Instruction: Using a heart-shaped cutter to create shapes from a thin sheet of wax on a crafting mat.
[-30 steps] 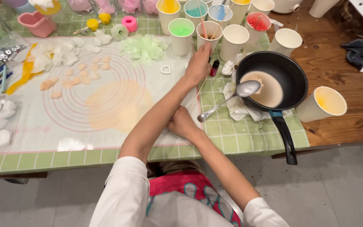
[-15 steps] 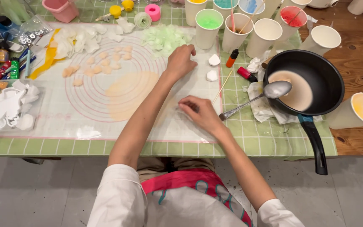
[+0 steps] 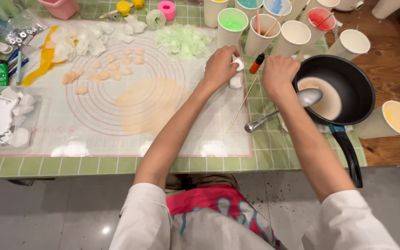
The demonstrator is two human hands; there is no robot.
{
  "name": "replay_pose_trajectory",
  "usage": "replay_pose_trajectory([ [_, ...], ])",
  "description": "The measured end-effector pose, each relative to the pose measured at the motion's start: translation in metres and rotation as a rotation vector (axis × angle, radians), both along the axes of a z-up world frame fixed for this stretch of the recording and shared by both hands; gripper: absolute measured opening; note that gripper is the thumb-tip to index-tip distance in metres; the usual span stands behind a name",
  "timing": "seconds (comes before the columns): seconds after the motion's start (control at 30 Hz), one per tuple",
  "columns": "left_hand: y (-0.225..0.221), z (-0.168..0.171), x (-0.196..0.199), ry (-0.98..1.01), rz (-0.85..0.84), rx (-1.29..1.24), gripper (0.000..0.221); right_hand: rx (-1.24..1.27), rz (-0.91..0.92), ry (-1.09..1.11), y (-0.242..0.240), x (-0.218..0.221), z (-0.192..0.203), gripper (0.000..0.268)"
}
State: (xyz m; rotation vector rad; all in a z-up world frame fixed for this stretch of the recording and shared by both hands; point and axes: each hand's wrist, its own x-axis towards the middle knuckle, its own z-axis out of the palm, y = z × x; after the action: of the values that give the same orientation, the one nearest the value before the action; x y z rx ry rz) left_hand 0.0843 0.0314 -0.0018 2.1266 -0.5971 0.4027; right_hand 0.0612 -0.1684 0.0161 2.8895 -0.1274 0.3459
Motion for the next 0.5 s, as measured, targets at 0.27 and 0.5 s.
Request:
replay_pose_trajectory([
  [0.27,-0.018,-0.019,0.024,-0.045,-0.002,0.233,0.031,-0.258,-0.041,0.130,-0.007,0.029,-0.029,0.014],
  [0.5,0.002,-0.042,0.052,0.166,0.011,0.023,0.017,-0.070,0.018,0.214,-0.019,0.016,0.009,0.026],
])
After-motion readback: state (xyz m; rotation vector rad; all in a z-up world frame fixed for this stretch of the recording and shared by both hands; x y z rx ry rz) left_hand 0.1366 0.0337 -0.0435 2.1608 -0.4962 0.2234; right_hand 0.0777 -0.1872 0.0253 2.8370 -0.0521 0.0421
